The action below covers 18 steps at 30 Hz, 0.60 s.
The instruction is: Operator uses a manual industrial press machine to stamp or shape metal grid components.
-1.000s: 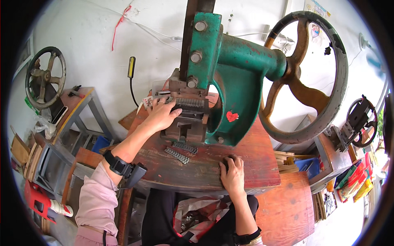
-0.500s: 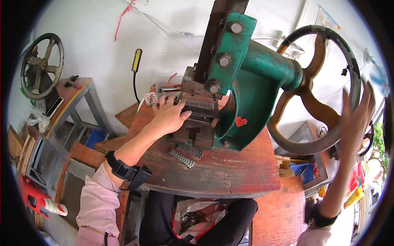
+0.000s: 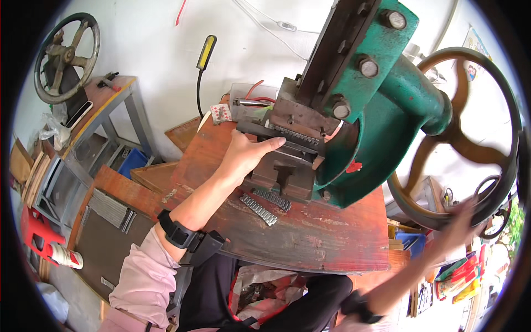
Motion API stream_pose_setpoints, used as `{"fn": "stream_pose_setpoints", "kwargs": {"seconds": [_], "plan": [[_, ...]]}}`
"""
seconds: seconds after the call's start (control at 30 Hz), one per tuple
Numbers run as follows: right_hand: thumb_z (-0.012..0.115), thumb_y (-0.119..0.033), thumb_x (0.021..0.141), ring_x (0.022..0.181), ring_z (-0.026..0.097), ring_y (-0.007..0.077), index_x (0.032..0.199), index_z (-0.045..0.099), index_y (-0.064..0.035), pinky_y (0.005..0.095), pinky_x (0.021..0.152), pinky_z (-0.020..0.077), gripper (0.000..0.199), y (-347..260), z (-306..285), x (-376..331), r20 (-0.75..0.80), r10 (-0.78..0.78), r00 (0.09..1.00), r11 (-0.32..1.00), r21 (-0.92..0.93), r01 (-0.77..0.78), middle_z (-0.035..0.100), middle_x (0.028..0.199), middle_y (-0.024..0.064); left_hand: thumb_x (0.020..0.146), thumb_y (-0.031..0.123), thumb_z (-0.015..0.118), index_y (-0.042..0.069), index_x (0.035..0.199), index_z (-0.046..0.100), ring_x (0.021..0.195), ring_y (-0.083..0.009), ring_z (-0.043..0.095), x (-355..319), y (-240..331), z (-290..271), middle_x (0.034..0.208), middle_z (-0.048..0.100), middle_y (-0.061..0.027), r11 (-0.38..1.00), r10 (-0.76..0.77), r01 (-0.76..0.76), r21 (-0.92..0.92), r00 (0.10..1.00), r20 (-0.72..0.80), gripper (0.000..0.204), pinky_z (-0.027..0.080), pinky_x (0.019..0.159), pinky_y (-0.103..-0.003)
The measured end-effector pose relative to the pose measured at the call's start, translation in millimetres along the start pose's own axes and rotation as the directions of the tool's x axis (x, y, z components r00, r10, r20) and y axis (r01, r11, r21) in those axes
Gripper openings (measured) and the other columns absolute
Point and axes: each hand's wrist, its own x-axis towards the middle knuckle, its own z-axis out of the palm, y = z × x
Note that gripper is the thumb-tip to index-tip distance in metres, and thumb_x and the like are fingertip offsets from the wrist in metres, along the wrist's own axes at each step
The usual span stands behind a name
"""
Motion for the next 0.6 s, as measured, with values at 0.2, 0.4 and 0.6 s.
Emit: {"fn": "stream_pose_setpoints", "kwargs": {"seconds": [0.2, 0.4, 0.6], "plan": [[0.06, -0.019, 0.09, 0.057, 0.044, 0.006, 0.098, 0.054, -0.0027, 0.0204, 0.052, 0.0366, 0.019, 67.8, -39.0, 25.7, 0.343, -0.012, 0.939, 0.976, 0.207, -0.063, 0.049, 0.068, 0.0006, 0.074, 0.015, 0.077, -0.001, 0.112, 0.054, 0.087, -0.0143, 0.06, -5.6, 11.4, 4.7, 0.099, 0.064, -0.0083, 0.989, -0.082, 0.089, 0.114, 0.994, -0.068, 0.047, 0.048, 0.077, -0.029], [0.069, -0.035, 0.083, 0.048, 0.033, 0.0039, 0.074, 0.054, -0.0121, 0.0187, 0.047, 0.0237, 0.029, 46.9, -33.4, 148.5, 0.552, 0.084, 0.829, 0.99, 0.049, -0.134, 0.039, 0.059, -0.0048, 0.075, 0.015, 0.076, -0.002, 0.11, 0.054, 0.086, -0.015, 0.061, -7.0, 10.0, 6.2, 0.099, 0.064, -0.0095, 0.99, -0.136, 0.139, 0.024, 0.987, -0.09, 0.045, 0.048, 0.075, -0.028], [0.065, -0.029, 0.086, 0.053, 0.041, 0.0078, 0.094, 0.06, 0.0008, 0.0214, 0.053, 0.0335, 0.031, 36.8, -10.9, 5.5, -0.045, 0.153, 0.987, 0.986, 0.08, -0.149, 0.043, 0.061, -0.0025, 0.076, 0.013, 0.075, -0.002, 0.11, 0.054, 0.088, -0.0142, 0.061, -6.0, 11.1, 5.6, 0.1, 0.064, -0.0089, 0.994, -0.11, 0.11, 0.022, 0.994, -0.02, 0.044, 0.048, 0.077, -0.028]]}}
